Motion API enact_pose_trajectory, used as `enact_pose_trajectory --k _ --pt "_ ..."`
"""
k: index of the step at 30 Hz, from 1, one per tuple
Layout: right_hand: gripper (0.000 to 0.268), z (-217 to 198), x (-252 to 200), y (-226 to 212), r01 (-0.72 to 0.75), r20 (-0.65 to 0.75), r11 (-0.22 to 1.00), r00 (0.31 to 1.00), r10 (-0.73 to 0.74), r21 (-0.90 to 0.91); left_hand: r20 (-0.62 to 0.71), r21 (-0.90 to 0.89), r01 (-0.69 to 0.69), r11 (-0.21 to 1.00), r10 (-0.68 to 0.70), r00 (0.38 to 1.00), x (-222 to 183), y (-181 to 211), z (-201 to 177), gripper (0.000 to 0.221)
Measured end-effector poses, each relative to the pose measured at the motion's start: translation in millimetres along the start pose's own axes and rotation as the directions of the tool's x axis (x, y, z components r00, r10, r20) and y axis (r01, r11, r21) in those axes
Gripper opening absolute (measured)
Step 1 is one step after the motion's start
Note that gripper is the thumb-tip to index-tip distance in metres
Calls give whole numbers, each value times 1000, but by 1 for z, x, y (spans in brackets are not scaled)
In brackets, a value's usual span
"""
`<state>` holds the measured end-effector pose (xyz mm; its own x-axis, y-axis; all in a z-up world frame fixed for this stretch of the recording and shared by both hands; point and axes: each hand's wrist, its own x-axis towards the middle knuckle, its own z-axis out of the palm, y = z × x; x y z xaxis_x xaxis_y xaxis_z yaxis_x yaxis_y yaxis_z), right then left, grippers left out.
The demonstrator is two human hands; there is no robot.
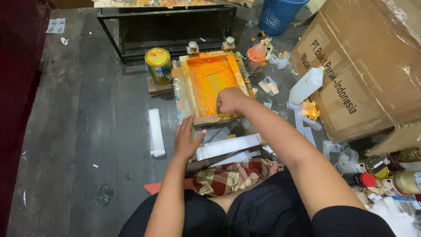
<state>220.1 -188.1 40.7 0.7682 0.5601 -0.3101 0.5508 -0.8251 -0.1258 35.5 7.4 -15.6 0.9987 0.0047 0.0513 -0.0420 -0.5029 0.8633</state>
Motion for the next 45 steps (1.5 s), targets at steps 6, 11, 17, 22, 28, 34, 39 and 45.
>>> enact_pose_trajectory --k 6,11,17,22,28,34,39,45 --pt "23 -10 5 -11 -79 -130 995 989 71 -60 -20 -9 8 1000 -8 1000 1 1 1 82" --pt "16 17 54 18 -59 -423 998 905 40 -31 -34 -31 -21 999 20 999 -1 3 -3 78" --pt "51 31 65 10 -143 -283 971 955 85 -191 -48 2 -42 999 42 998 9 -16 6 80" --pt "64 10 43 -5 -121 -212 963 975 70 -240 -70 2 -66 998 66 995 8 -23 11 82" --pt "43 -15 12 -16 -52 50 959 996 68 -279 -87 -13 -86 996 85 993 5 -13 7 79" --pt "18 -26 -6 -25 106 -23 992 994 -108 -70 -86 -74 -47 996 40 995 -4 -2 -1 88" --pt "24 -12 18 -9 -22 -243 991 970 -10 -131 -56 -54 -26 998 23 998 -5 -3 -3 92" --pt "7 13 54 12 -65 -504 981 863 -35 -180 -73 5 -23 1000 24 997 5 -15 5 94"
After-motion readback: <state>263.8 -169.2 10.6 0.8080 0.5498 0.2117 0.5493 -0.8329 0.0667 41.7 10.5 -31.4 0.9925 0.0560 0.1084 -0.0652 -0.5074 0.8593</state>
